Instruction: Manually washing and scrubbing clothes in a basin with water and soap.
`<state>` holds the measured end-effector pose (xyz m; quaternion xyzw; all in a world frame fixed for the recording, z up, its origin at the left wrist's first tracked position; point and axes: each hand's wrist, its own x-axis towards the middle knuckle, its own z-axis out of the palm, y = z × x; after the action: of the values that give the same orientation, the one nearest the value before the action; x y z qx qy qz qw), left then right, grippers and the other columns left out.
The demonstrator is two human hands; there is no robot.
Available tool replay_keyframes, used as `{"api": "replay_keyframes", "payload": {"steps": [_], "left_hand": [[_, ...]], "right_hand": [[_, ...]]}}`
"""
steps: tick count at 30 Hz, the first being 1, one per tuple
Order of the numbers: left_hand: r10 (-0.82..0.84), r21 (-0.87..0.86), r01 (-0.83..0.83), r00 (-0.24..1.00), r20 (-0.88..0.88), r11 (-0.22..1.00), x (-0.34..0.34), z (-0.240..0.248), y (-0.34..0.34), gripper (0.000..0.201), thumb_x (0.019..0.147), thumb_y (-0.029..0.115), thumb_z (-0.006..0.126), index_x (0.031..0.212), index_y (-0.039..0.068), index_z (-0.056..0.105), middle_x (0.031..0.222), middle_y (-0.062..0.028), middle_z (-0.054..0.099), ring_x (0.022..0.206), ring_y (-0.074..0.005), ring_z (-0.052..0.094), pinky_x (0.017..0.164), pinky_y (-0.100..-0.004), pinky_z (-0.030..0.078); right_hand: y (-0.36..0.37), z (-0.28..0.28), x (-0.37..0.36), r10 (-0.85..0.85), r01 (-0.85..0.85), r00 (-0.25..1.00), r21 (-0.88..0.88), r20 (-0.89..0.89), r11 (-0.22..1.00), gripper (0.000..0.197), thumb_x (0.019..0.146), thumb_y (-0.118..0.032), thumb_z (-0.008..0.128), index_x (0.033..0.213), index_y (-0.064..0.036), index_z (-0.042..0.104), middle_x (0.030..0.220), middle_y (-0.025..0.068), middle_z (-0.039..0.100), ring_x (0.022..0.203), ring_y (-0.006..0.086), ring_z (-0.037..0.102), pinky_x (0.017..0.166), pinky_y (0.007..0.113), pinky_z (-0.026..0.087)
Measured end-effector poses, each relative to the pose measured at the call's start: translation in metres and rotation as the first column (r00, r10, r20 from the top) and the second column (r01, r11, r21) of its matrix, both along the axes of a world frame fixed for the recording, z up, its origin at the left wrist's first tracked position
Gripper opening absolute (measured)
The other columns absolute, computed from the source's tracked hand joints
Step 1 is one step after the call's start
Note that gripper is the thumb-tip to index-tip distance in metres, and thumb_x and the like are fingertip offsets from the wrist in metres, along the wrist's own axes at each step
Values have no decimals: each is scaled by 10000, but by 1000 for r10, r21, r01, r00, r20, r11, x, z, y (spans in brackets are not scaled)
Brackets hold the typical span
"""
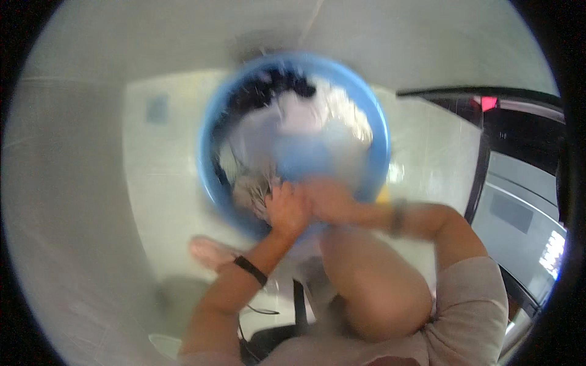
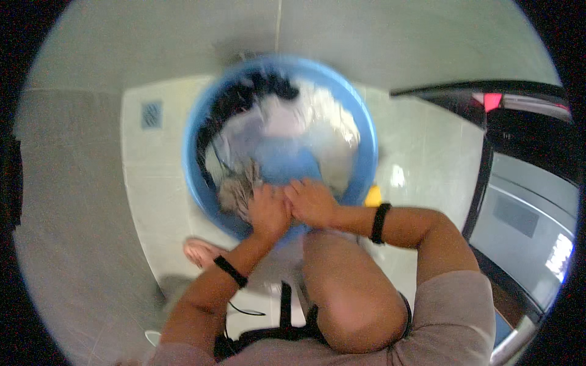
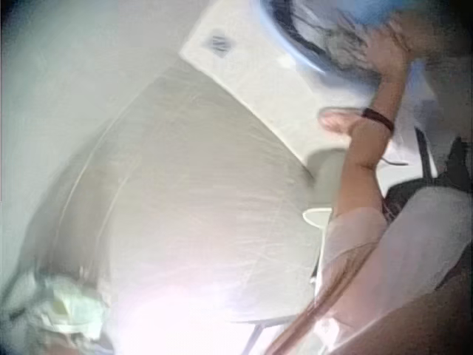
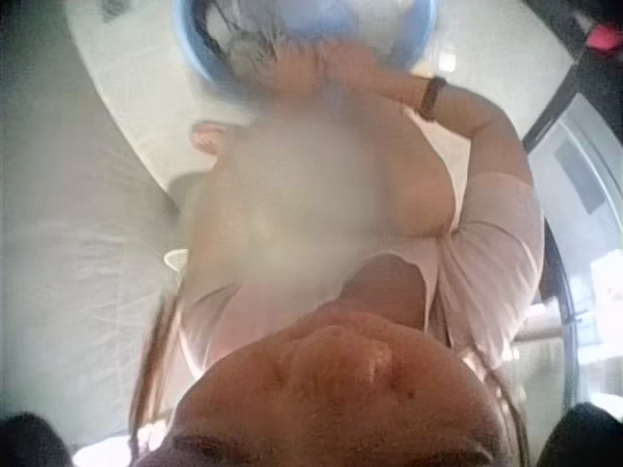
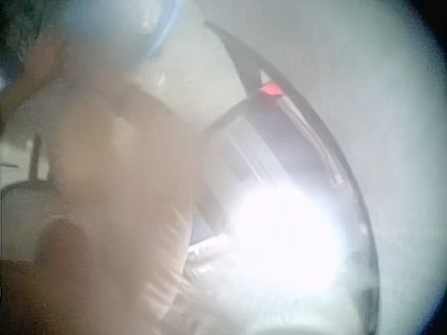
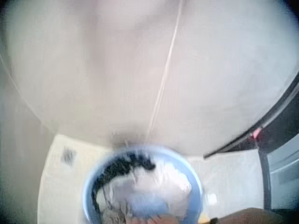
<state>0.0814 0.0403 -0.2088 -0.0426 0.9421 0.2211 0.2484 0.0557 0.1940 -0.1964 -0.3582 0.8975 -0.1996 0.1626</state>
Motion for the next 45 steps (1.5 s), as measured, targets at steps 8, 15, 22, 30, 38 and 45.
{"api": "replay_keyframes", "payload": {"steps": [8, 15, 22, 30, 38, 45], "left_hand": [[3, -309, -198, 846, -534, 930, -34, -53, 14, 374, 899, 348, 522, 1144, 71, 575, 1067, -153, 579, 1027, -357, 544, 901, -469, 448], [251, 33, -249, 955, -158, 968, -25, -59, 20, 462, 896, 436, 508, 1221, 111, 556, 1228, -208, 552, 1125, -401, 504, 953, -569, 366], [162, 19, -164, 984, 76, 986, 41, -45, -60, 416, 903, 431, 506, 1135, 109, 629, 1106, -153, 638, 978, -380, 609, 907, -533, 390], [28, -57, -75, 814, -580, 996, 37, -78, 38, 276, 850, 274, 568, 1041, 88, 637, 1049, -149, 634, 937, -357, 607, 843, -515, 423], [-61, -19, 58, 985, -159, 998, -7, -56, 17, 318, 824, 201, 568, 1091, 29, 575, 1104, -181, 546, 1062, -348, 516, 862, -492, 450], [-175, 10, 202, 869, -464, 979, 84, -9, 33, 244, 904, 190, 460, 988, -2, 585, 1104, -194, 588, 1029, -349, 570, 838, -475, 470]], "right_hand": [[-14, -73, -46, -71, 81, 993, 108, -92, 991, 162, 812, -195, 534, 918, -73, 550, 893, 118, 604, 816, 307, 607, 684, 444, 508], [-21, -75, -60, -83, 97, 993, 173, -87, 980, 170, 798, -216, 529, 863, -71, 590, 889, 138, 647, 830, 318, 630, 710, 453, 514], [94, -20, -5, -287, 362, 923, 327, -256, 873, 299, 730, -208, 594, 998, -78, 616, 957, 110, 628, 957, 327, 593, 817, 464, 471], [8, -79, 25, -113, 151, 984, 310, -139, 939, 229, 798, -211, 583, 959, -49, 599, 1037, 139, 609, 972, 305, 584, 781, 457, 493], [-24, -51, -26, -242, 202, 961, 262, 130, 944, 211, 819, -197, 522, 939, -34, 580, 909, 167, 612, 858, 380, 600, 737, 443, 529], [14, -8, 30, -127, 71, 979, 314, 162, 947, 235, 831, -193, 501, 906, -17, 636, 979, 211, 648, 953, 375, 612, 781, 469, 527]]}}
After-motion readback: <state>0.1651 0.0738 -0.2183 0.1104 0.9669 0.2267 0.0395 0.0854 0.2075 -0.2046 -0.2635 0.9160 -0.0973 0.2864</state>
